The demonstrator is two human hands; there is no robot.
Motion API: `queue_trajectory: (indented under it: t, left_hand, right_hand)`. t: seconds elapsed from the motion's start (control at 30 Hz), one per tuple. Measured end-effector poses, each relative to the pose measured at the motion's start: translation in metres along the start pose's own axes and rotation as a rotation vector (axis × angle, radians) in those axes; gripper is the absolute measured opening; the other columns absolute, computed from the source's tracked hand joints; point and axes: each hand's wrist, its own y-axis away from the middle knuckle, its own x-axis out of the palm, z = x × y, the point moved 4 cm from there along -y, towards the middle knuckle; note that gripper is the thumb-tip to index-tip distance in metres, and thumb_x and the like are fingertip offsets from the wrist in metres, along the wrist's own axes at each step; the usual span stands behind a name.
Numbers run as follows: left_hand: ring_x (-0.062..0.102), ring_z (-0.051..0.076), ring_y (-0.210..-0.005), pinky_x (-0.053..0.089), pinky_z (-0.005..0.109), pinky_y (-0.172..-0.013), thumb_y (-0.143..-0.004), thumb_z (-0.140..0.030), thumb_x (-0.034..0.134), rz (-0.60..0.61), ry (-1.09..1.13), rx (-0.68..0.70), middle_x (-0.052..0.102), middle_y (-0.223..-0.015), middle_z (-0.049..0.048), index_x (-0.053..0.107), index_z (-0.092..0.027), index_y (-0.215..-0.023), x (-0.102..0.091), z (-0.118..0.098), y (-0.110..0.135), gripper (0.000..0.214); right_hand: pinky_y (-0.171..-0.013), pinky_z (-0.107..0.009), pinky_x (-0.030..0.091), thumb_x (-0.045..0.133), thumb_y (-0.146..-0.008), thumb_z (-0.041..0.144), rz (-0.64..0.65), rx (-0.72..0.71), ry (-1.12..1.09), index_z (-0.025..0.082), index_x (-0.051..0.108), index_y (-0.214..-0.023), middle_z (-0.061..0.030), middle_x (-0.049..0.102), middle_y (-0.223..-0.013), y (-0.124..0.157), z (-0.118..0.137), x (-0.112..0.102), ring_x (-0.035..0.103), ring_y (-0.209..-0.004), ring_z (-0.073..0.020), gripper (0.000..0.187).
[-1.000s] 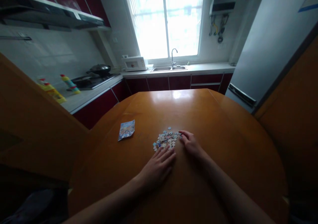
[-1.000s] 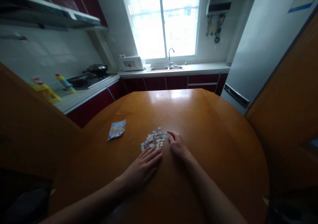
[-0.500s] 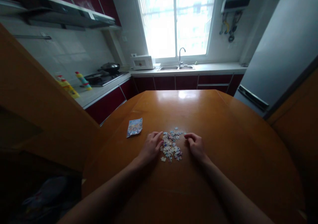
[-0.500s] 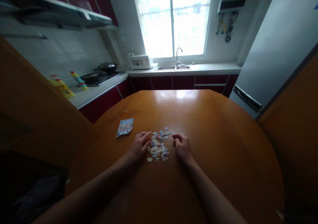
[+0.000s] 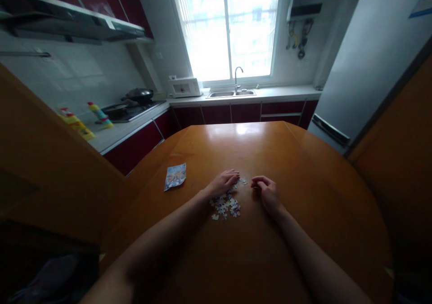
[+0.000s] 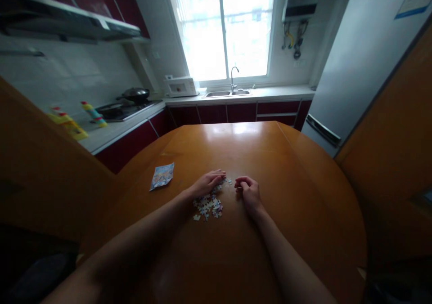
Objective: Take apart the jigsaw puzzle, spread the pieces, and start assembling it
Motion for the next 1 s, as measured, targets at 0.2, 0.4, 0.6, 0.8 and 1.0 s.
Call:
queue_trajectory:
  t: [0.2, 0.4, 0.6, 0.8, 1.0]
  left_hand:
    - [0.066, 0.021, -0.118, 0.049, 0.038, -0.107, -0.105, -0.048, 0.034, 0.099, 0.062, 0.021, 0.071, -0.126, 0.0092, 0.072, -0.018, -0.119, -0.007, -0.022, 0.021, 0.05]
    - [0.042, 0.025, -0.144, 0.032, 0.045, -0.121, -0.105, -0.036, 0.035, 0.178, -0.35, 0.144, 0.051, -0.152, 0.0085, 0.053, -0.021, -0.144, 0.031, -0.067, 0.015, 0.046]
    - [0.038, 0.031, -0.146, 0.031, 0.051, -0.12, -0.103, -0.029, 0.031, 0.145, -0.605, -0.097, 0.042, -0.155, 0.0201, 0.046, -0.007, -0.146, 0.04, -0.061, 0.031, 0.051]
    - [0.038, 0.028, -0.146, 0.028, 0.046, -0.123, -0.103, -0.034, 0.035, 0.088, -0.603, -0.074, 0.045, -0.154, 0.0163, 0.049, -0.008, -0.144, 0.028, -0.072, 0.074, 0.05]
    - [0.028, 0.029, -0.151, 0.022, 0.05, -0.124, -0.104, -0.042, 0.033, 0.133, -0.572, -0.027, 0.035, -0.161, 0.0073, 0.04, -0.019, -0.153, 0.043, -0.078, 0.083, 0.055]
  right_hand:
    - [-0.047, -0.024, 0.044, 0.063, -0.064, 0.029, -0.067, -0.002, -0.082, 0.018, 0.068, -0.073, -0.0015, 0.061, -0.061, -0.013, 0.006, -0.018, 0.057, -0.055, -0.0143, 0.015]
    - [-0.045, -0.022, 0.04, 0.064, -0.06, 0.029, -0.093, 0.022, -0.146, 0.018, 0.067, -0.072, -0.0002, 0.06, -0.058, -0.018, 0.004, -0.021, 0.054, -0.052, -0.0122, 0.017]
    - [-0.043, -0.022, 0.039, 0.065, -0.06, 0.029, -0.06, 0.046, -0.163, 0.017, 0.068, -0.071, -0.0012, 0.061, -0.057, -0.017, 0.004, -0.024, 0.053, -0.049, -0.0121, 0.017]
    - [-0.04, -0.022, 0.039, 0.065, -0.059, 0.027, 0.005, 0.083, -0.149, 0.016, 0.067, -0.073, -0.0014, 0.062, -0.058, -0.017, 0.002, -0.021, 0.052, -0.047, -0.0115, 0.018]
    - [-0.04, -0.022, 0.04, 0.065, -0.06, 0.027, 0.031, 0.101, -0.139, 0.017, 0.067, -0.074, 0.0002, 0.061, -0.058, -0.015, 0.0, -0.022, 0.05, -0.046, -0.0101, 0.018]
